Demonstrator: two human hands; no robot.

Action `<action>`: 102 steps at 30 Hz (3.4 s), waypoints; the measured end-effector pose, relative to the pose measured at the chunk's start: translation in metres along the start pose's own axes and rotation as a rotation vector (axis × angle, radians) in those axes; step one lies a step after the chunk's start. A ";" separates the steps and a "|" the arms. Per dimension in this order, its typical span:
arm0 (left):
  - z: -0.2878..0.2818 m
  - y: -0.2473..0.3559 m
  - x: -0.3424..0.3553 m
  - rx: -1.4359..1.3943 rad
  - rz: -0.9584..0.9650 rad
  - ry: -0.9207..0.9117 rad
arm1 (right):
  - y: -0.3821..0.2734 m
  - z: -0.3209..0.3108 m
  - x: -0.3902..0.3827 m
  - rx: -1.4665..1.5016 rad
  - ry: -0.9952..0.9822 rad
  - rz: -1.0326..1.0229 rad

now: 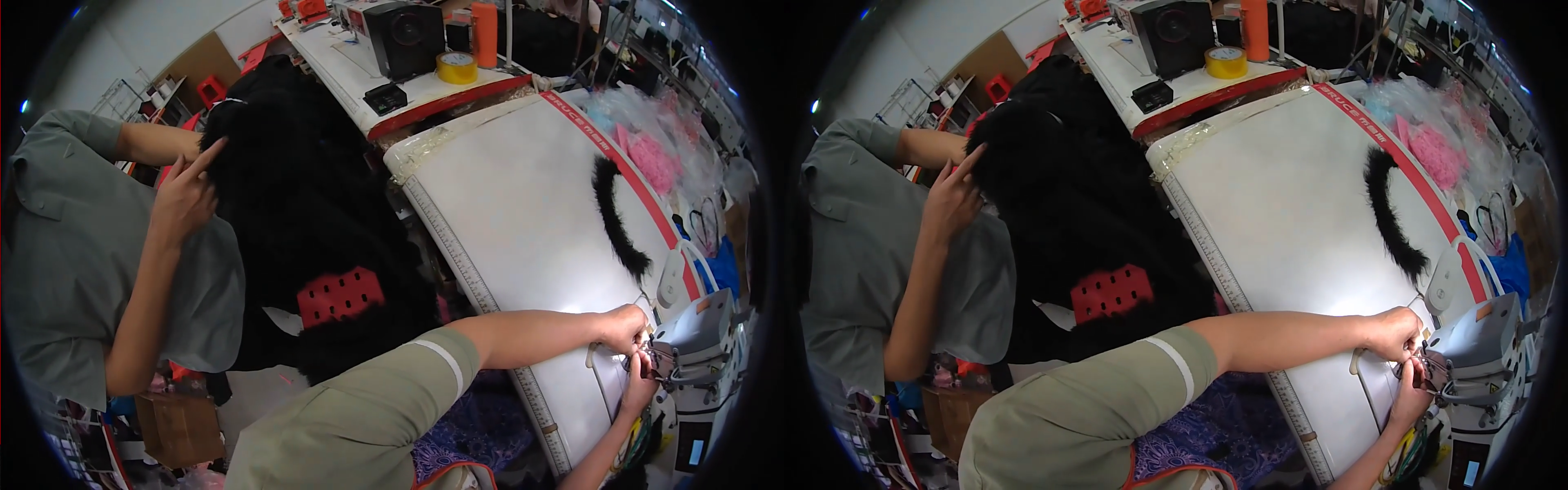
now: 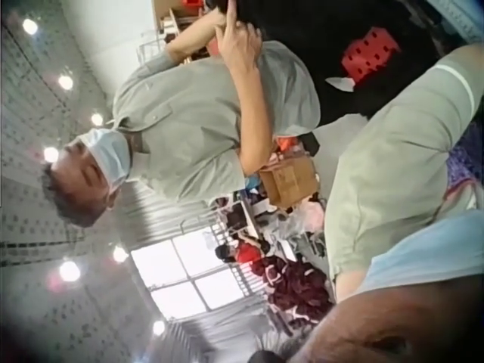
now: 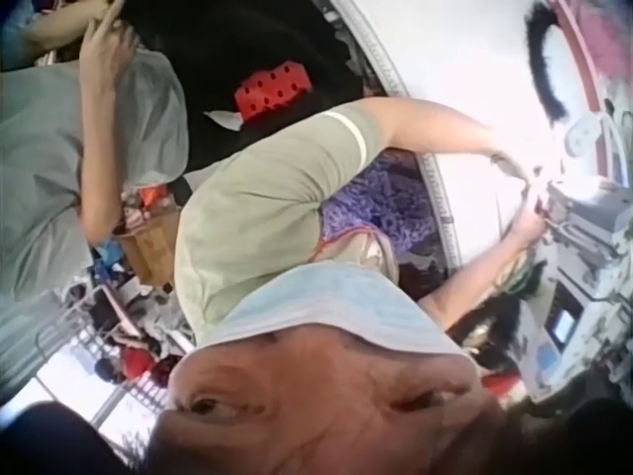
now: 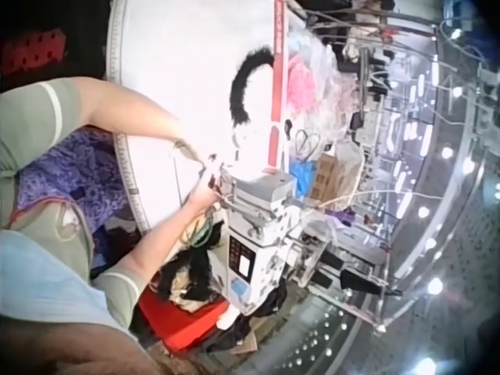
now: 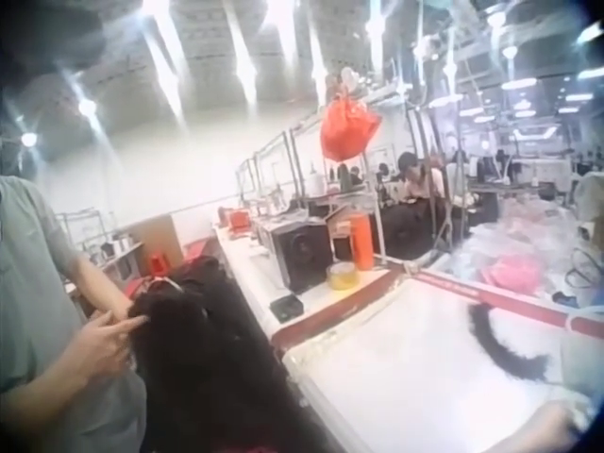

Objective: Sewing pieces of black faux fur trim using an industrial sewing machine.

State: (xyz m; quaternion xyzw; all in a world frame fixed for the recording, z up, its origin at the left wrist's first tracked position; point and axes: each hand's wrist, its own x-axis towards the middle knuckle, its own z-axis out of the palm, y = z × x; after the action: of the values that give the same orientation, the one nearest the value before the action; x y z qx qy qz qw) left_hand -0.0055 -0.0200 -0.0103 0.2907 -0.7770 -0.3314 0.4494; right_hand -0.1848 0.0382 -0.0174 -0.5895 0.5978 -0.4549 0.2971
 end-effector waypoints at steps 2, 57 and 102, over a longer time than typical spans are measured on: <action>-0.003 0.004 -0.001 0.004 -0.003 -0.031 | -0.002 0.000 -0.001 -0.007 0.007 0.040; -0.029 0.037 -0.005 -0.088 -0.359 -0.121 | -0.036 0.013 -0.018 -0.102 -0.032 0.041; -0.029 0.032 -0.006 -0.091 -0.298 -0.140 | -0.041 0.019 -0.016 -0.028 0.082 -0.014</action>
State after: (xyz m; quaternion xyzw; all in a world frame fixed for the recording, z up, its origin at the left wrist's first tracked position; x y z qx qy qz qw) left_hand 0.0182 -0.0035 0.0228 0.3583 -0.7389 -0.4485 0.3527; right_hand -0.1478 0.0545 0.0080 -0.5785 0.6119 -0.4722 0.2607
